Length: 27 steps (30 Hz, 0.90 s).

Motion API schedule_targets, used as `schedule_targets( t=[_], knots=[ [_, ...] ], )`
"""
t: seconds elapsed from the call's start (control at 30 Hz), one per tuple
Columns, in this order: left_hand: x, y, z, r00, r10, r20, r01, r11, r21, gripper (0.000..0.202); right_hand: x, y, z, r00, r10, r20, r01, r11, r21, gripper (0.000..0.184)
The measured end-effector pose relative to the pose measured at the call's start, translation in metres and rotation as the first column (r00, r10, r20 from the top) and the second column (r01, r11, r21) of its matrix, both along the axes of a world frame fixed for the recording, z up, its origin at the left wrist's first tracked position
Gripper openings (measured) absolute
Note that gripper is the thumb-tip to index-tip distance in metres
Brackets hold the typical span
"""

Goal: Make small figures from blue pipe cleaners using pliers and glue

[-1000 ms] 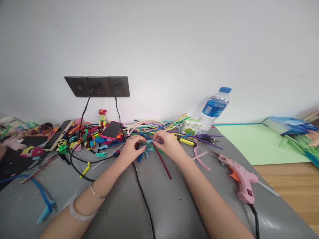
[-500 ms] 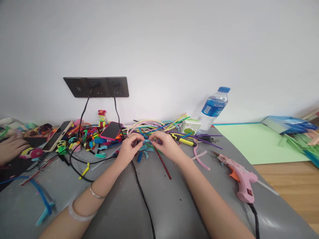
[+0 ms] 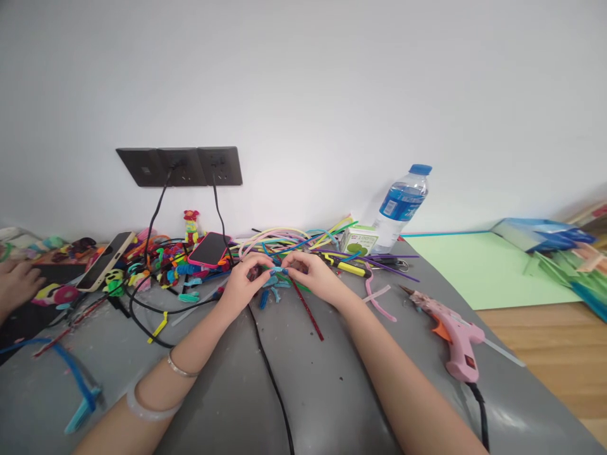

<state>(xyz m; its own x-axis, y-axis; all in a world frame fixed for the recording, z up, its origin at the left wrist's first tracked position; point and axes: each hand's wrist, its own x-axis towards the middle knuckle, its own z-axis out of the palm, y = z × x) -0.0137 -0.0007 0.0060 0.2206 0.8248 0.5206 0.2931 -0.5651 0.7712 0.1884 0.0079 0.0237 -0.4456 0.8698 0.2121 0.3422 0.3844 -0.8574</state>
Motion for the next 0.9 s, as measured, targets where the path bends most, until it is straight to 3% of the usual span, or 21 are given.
schedule_targets(
  t=[0.23, 0.67, 0.9],
  knots=[
    [-0.0004, 0.0, -0.0007, 1.0, 0.007, 0.005, -0.007, 1.0, -0.02, 0.009, -0.0047, -0.0011, -0.0011, 1.0, -0.016, 0.003, 0.016, 1.0, -0.004, 0.019],
    [-0.0006, -0.0011, 0.0009, 1.0, 0.023, 0.011, -0.023, 1.0, 0.002, 0.007, -0.0083, -0.0023, -0.0033, 0.995, -0.1, 0.011, 0.096, 0.979, 0.18, 0.013],
    [-0.0014, -0.0007, 0.0013, 0.999, 0.046, 0.026, -0.047, 0.999, 0.027, 0.007, -0.0094, 0.0001, -0.0063, 0.992, -0.117, -0.041, 0.122, 0.98, 0.155, 0.016]
  ],
)
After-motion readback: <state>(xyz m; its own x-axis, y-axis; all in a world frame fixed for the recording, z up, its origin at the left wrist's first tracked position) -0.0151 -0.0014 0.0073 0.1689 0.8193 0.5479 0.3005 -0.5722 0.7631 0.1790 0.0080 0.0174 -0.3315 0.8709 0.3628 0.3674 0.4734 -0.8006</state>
